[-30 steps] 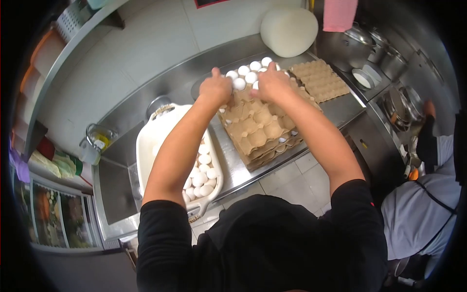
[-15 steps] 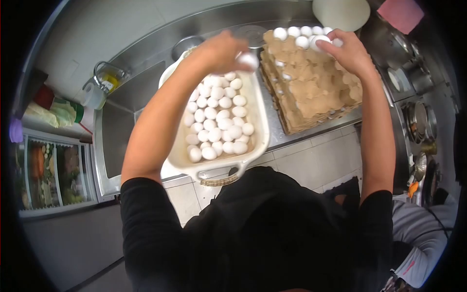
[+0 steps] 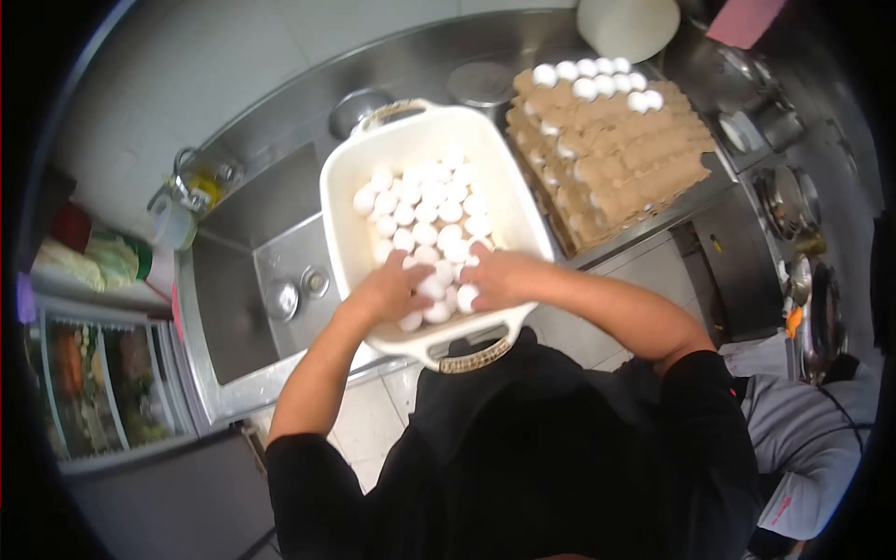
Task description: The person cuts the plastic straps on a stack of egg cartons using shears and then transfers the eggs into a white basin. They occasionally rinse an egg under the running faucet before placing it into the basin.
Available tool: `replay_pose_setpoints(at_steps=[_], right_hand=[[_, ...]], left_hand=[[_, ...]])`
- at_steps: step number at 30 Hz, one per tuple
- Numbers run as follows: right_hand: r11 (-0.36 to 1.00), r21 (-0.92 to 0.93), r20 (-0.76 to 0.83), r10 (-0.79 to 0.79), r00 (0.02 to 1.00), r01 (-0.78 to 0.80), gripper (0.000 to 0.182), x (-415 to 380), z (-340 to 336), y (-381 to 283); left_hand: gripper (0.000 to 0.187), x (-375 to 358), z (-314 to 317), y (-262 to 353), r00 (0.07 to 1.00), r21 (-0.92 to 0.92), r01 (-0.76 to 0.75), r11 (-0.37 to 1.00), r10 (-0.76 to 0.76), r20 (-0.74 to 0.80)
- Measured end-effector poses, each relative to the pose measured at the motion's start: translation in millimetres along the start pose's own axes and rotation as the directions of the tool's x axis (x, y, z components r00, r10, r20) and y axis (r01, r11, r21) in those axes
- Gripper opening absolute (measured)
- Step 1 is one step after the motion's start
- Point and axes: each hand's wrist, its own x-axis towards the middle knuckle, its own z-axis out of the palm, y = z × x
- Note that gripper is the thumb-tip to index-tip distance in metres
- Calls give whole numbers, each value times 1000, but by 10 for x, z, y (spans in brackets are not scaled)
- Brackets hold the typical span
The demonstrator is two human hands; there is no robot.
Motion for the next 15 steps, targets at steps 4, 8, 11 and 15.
replay_pose_setpoints(at_steps=[4, 8, 11, 15], right_hand=[[997, 13, -210, -76, 975, 80, 53, -161, -160, 127], [988, 152, -576, 83, 813, 7, 52, -731, -996, 506], [938, 337, -744, 314, 590, -74, 46, -1151, -1548, 1283], [929, 185, -953, 249, 171, -322, 39, -1324, -1666, 2793]], left_hand=[[66, -5, -313, 301, 998, 136, 63, 989, -64, 5], [57, 246, -799, 700, 943, -39, -223, 974, 205, -261], [58, 825, -1124, 1077, 813, -6, -389, 921, 340, -473], [55, 1967, -1313, 1570, 624, 103, -368, 924, 327, -710]])
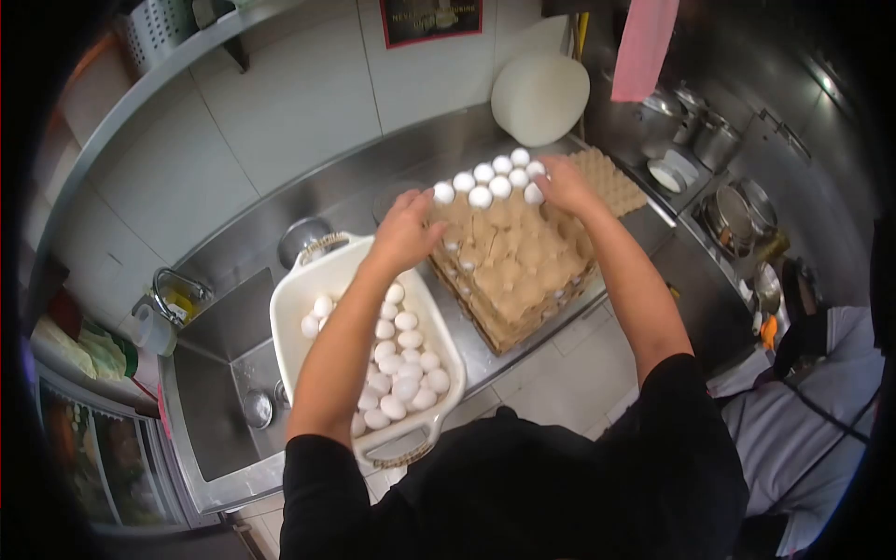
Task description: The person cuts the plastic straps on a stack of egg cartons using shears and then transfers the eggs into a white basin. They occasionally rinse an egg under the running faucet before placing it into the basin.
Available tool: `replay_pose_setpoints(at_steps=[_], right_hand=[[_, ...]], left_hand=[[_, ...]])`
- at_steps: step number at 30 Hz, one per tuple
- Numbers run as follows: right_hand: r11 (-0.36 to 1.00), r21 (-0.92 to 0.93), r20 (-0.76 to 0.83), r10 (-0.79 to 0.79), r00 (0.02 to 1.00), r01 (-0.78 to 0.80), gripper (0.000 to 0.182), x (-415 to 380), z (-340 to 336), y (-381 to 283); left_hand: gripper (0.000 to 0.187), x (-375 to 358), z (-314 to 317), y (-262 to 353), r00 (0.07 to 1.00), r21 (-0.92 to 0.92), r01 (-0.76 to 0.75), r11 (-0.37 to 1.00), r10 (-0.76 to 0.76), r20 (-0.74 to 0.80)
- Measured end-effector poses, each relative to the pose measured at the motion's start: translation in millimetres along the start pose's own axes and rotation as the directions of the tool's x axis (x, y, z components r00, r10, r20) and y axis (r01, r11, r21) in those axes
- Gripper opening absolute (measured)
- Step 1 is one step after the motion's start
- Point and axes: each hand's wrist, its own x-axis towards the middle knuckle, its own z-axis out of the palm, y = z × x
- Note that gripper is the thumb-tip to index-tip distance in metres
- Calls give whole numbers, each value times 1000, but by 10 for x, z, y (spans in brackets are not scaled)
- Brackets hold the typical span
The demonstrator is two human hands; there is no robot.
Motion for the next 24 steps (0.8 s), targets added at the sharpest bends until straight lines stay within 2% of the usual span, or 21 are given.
replay_pose_setpoints(at_steps=[2, 3, 5, 6, 9, 10, 12, 13, 14, 15, 16, 19, 20, 21, 22, 23, 24], right_hand=[[995, -93, 277, 55, 959, -30, 41, 91, -90, 243], [989, -144, 409, 96, 907, -39, 42, 90, -115, 328], [996, -67, 419, 87, 904, -64, 37, 93, -241, 303], [996, -29, 431, 84, 898, -80, 35, 90, -305, 282], [997, 6, 402, 62, 914, -71, 35, 158, -292, 414], [951, 227, 337, 123, 934, -208, 32, 175, -243, 512], [680, 627, 249, 289, 924, -381, 29, 211, -166, 718], [415, 797, 305, 350, 885, -439, 29, 220, -214, 726], [111, 888, 376, 388, 842, -447, 28, 248, -332, 687], [-205, 889, 459, 397, 795, -410, 28, 267, -387, 659], [-264, 869, 491, 371, 788, -418, 24, 331, -344, 715], [205, 762, 583, 196, 789, -614, 22, 371, -361, 530], [542, 581, 619, 190, 762, -607, 24, 376, -338, 402], [815, 492, 485, 36, 874, -307, 24, 317, -300, 360], [948, 316, 379, -167, 910, 42, 24, 214, -242, 338], [922, 83, 317, -385, 867, 378, 25, 150, -235, 273], [925, 26, 437, -351, 828, 378, 36, 151, -246, 226]], left_hand=[[50, 398, 414, -117, 979, 189, -57, 980, 93, -183], [47, 537, 400, -72, 998, 194, 5, 981, 8, -66], [42, 754, 387, 26, 969, 220, 131, 967, -172, 175], [36, 798, 423, -16, 973, 224, 143, 964, -178, 146], [38, 900, 379, -106, 953, 252, 146, 957, -204, 222], [37, 885, 317, -61, 954, 241, 188, 952, -236, 187], [33, 821, 183, -165, 961, -102, 273, 956, -276, -12], [32, 798, 149, -176, 942, -278, 279, 919, -318, -109], [31, 798, 124, -100, 883, -584, 296, 756, -450, -134], [30, 784, 98, -28, 808, -824, 249, 509, -578, -112], [29, 776, 69, 57, 728, -967, 135, 214, -684, -50], [31, 872, 208, 379, 695, -910, 317, 266, -719, 32], [42, 920, 221, 500, 762, -696, 546, 467, -621, 180], [49, 938, 257, 633, 846, -362, 532, 765, -495, 198], [58, 935, 281, 810, 887, 27, 380, 925, -372, 274], [62, 944, 346, 900, 884, 207, 300, 931, -353, 305], [66, 944, 414, 975, 876, 376, 204, 904, -340, 342]])
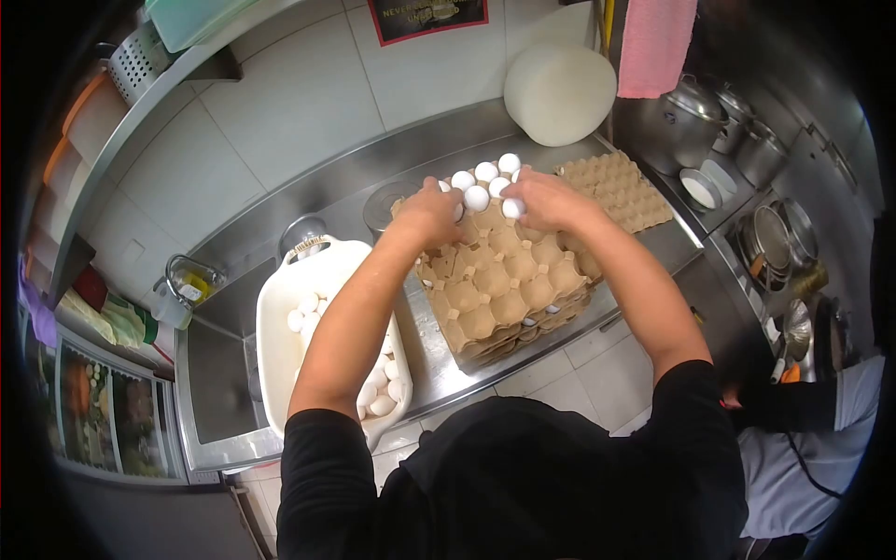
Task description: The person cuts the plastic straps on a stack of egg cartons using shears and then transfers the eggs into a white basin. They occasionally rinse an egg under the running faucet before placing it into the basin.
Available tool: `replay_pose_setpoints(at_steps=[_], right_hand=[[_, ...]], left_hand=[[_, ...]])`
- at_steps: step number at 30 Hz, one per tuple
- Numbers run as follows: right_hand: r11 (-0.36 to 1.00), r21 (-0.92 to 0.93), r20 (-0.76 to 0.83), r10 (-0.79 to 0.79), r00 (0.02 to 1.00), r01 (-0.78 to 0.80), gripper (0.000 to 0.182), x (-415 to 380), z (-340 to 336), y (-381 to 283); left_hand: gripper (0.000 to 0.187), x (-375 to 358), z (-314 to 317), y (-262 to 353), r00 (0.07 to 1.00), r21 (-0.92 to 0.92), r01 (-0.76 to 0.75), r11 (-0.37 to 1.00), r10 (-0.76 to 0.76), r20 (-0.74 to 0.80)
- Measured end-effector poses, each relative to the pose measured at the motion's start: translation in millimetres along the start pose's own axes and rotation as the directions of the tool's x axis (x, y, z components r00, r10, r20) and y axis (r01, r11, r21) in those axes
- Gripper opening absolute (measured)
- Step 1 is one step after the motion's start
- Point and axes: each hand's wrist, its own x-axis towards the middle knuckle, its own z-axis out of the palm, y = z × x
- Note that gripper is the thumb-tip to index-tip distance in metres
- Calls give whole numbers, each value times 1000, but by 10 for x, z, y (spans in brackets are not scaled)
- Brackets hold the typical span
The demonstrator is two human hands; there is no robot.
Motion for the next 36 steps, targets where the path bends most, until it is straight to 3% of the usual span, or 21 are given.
replay_pose_setpoints(at_steps=[1, 3, 6, 7, 8, 9, 10, 11, 12, 13, 14, 15, 17, 18, 20, 23, 25, 27, 29, 32, 36], right_hand=[[1000, 0, 60, 19, 998, -19, 36, 24, -52, -40], [999, -5, 178, 54, 983, -54, 37, 84, -124, -62], [979, 200, -8, -31, 999, 32, 40, 54, 48, 256], [840, 531, -11, 139, 990, -112, 41, -3, 63, 330], [576, 790, 41, 294, 955, -211, 43, -59, 51, 391], [226, 941, 142, 413, 900, -252, 44, -97, 49, 445], [60, 987, 106, 455, 884, -149, 55, -128, 18, 439], [134, 976, 99, 424, 900, -171, 53, -113, -8, 427], [209, 959, 96, 391, 915, -190, 50, -65, -39, 416], [285, 937, 91, 356, 930, -201, 48, 8, -67, 407], [505, 839, 55, 290, 955, -202, 46, 122, -43, 376], [750, 627, 2, 267, 964, -209, 45, 171, -29, 283], [986, 34, -64, 167, 984, -165, 43, 256, -16, 52], [978, -86, 80, 196, 977, -189, 40, 328, -88, -67], [975, -184, 41, 136, 990, -127, 32, 419, 42, -65], [975, -183, -18, 128, 992, -129, 22, 489, 136, -52], [980, -93, -48, 173, 984, -177, 28, 491, 91, -90], [985, -77, 4, 153, 988, -152, 52, 445, -34, -93], [978, 87, -48, 195, 980, -190, 50, 443, -63, 56], [979, 201, -206, 69, 976, -27, 48, 308, -259, -222], [934, 301, -127, -160, 979, 191, 44, 192, -343, -1433]], left_hand=[[70, 0, 21, 66, 999, 192, -23, 981, 16, 36], [66, 66, -5, 89, 996, 167, 48, 985, -60, 65], [59, 164, 19, -69, 995, 6, 90, 996, -90, 42], [56, 199, -7, -231, 996, -113, 86, 990, -81, 45], [54, 209, -46, -286, 993, -296, 114, 948, -108, 37], [53, 218, -86, -340, 990, -470, 133, 873, -135, 28], [53, 161, -154, -331, 979, -677, 172, 716, -203, 34], [53, 96, -206, -316, 961, -839, 196, 508, -270, 61], [51, 64, -224, -221, 968, -845, 145, 516, -251, 13], [49, 168, -106, -210, 974, -690, 40, 722, -182, -135], [46, 352, 85, -239, 963, -480, -59, 875, -77, -260], [44, 465, 208, -204, 934, -230, -142, 963, 53, -353], [40, 287, -8, 297, 991, 2, 7, 1000, -7, -136], [39, 228, -62, 513, 997, 129, 68, 989, -65, -30], [34, 397, 157, 474, 990, 118, 106, 987, -93, -109], [32, 375, 120, 638, 958, 209, 286, 935, -281, -56], [33, 432, 179, 525, 965, 86, 245, 966, -234, -120], [38, 342, 117, 259, 980, 71, 163, 984, -153, -128], [47, 119, -140, 54, 988, 29, 90, 995, -86, -128], [55, -485, -412, -758, 983, -22, -27, 999, 22, -182], [54, -1461, -227, -1788, 994, -55, 99, 994, -96, 58]])
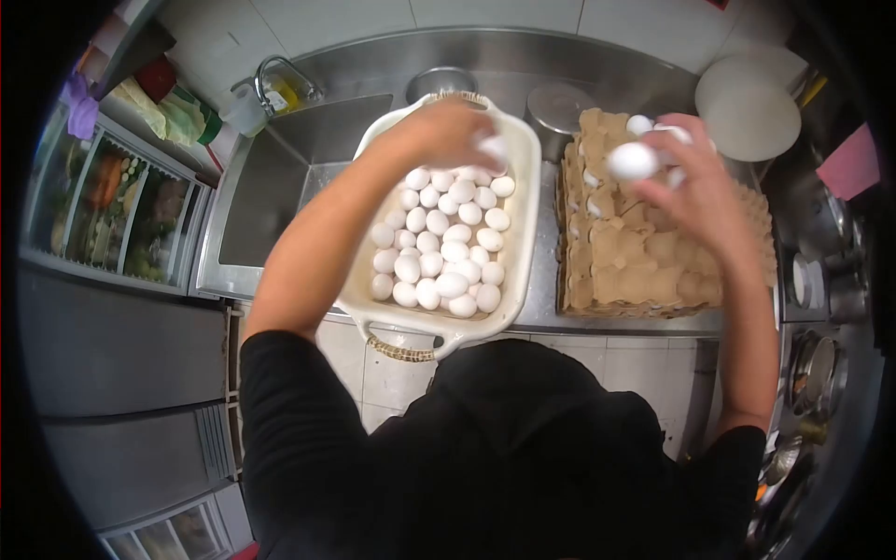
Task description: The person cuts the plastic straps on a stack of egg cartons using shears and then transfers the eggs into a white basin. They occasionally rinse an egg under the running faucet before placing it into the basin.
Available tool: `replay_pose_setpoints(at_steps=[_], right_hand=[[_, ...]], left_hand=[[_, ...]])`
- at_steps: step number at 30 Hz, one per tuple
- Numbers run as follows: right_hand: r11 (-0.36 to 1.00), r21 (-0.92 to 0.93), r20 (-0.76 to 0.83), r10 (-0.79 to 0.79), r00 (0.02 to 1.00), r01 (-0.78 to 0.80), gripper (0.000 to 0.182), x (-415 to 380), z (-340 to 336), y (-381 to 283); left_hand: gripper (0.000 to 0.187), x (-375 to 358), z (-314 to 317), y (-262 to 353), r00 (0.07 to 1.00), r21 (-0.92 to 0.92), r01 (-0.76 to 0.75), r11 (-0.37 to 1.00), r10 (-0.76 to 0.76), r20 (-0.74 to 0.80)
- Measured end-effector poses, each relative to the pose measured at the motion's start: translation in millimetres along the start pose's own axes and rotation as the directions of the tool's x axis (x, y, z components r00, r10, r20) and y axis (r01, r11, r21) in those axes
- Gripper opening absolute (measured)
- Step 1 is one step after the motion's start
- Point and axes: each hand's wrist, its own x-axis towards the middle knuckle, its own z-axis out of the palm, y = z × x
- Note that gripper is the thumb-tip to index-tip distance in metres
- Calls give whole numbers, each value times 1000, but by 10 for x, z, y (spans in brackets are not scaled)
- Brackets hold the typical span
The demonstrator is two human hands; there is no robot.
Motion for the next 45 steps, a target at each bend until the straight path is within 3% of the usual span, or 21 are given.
replay_pose_setpoints(at_steps=[4, 9, 10, 15, 18, 20, 21, 22, 23, 25, 27, 29, 31, 33, 34, 37, 40, 41, 43, 44, 45], right_hand=[[983, 27, 359, -178, 916, 181, 41, 136, 825, -648], [938, -165, 701, -107, 705, 306, 40, 389, 1821, -965], [926, -172, 723, -113, 681, 336, 38, 373, 1955, -935], [891, -204, 760, -117, 639, 406, 30, 239, 2362, -827], [948, -223, 769, 28, 638, 227, 31, 233, 2413, -873], [932, -271, 787, 70, 613, 242, 53, 212, 2360, -886], [928, -292, 745, 68, 664, 232, 52, 129, 2428, -815], [944, -224, 718, -8, 696, 242, 34, 132, 2193, -912], [959, -160, 561, -108, 821, 235, 49, 51, 2104, -852], [995, 36, 375, -96, 922, 89, 46, 111, 1388, -876], [994, 105, 153, 6, 988, -23, 42, 197, 952, -402], [980, -70, -32, 185, 982, -187, 39, 216, 373, 55], [877, -250, -259, 348, 901, -410, 43, 128, 99, 739], [700, -409, -212, 551, 807, -586, 45, 67, 40, 1525], [702, -355, -167, 603, 780, -618, 44, 42, 33, 1652], [710, -171, -70, 682, 728, -683, 40, -70, -70, 1800], [749, -50, -138, 650, 747, -661, 38, -190, -131, 1780], [699, 254, -158, 711, 685, -668, 39, -242, -115, 1894], [447, 759, -132, 817, 561, -472, 40, -283, -167, 2111], [181, 960, -21, 806, 591, -213, 42, -280, -215, 2220], [81, 984, 24, 826, 563, -161, 41, -257, -224, 2309]], left_hand=[[55, -683, 697, -742, 974, -137, 183, 973, -161, 158], [68, -1043, 1132, -698, 869, -176, 452, 874, -387, 309], [59, -1056, 1114, -570, 876, -124, 428, 895, -378, 298], [60, -941, 1338, -650, 873, -64, 398, 915, -356, 334], [63, -931, 1382, -684, 884, -44, 361, 931, -327, 335], [67, -874, 1494, -809, 899, 7, 297, 955, -282, 334], [70, -791, 1560, -878, 908, 42, 250, 967, -249, 338], [70, -769, 1370, -733, 917, 41, 272, 961, -272, 293], [70, -739, 1102, -550, 920, 34, 305, 952, -304, 246], [66, -521, 760, -259, 987, -125, 153, 980, -147, 61], [63, -242, 593, -34, 996, -202, 1, 979, -18, -83], [61, 181, 447, 340, 979, -199, -147, 969, 113, -171], [59, 701, 492, 683, 907, -117, -302, 946, 248, -341], [57, 1282, 708, 975, 782, 27, -318, 948, 278, -558], [56, 1472, 742, 1085, 704, 99, -311, 945, 299, -644], [53, 1719, 496, 1394, 966, -79, -165, 983, 145, -215], [57, 1834, 388, 1389, 980, -68, -154, 986, 144, -138], [52, 1851, 418, 1306, 961, -291, -154, 944, 75, -266], [44, 1881, 393, 1206, 876, -667, -231, 708, -146, -460], [40, 1897, 373, 1234, 892, -833, -232, 502, -233, -388], [35, 1909, 346, 1248, 907, -940, -222, 259, -300, -297]])
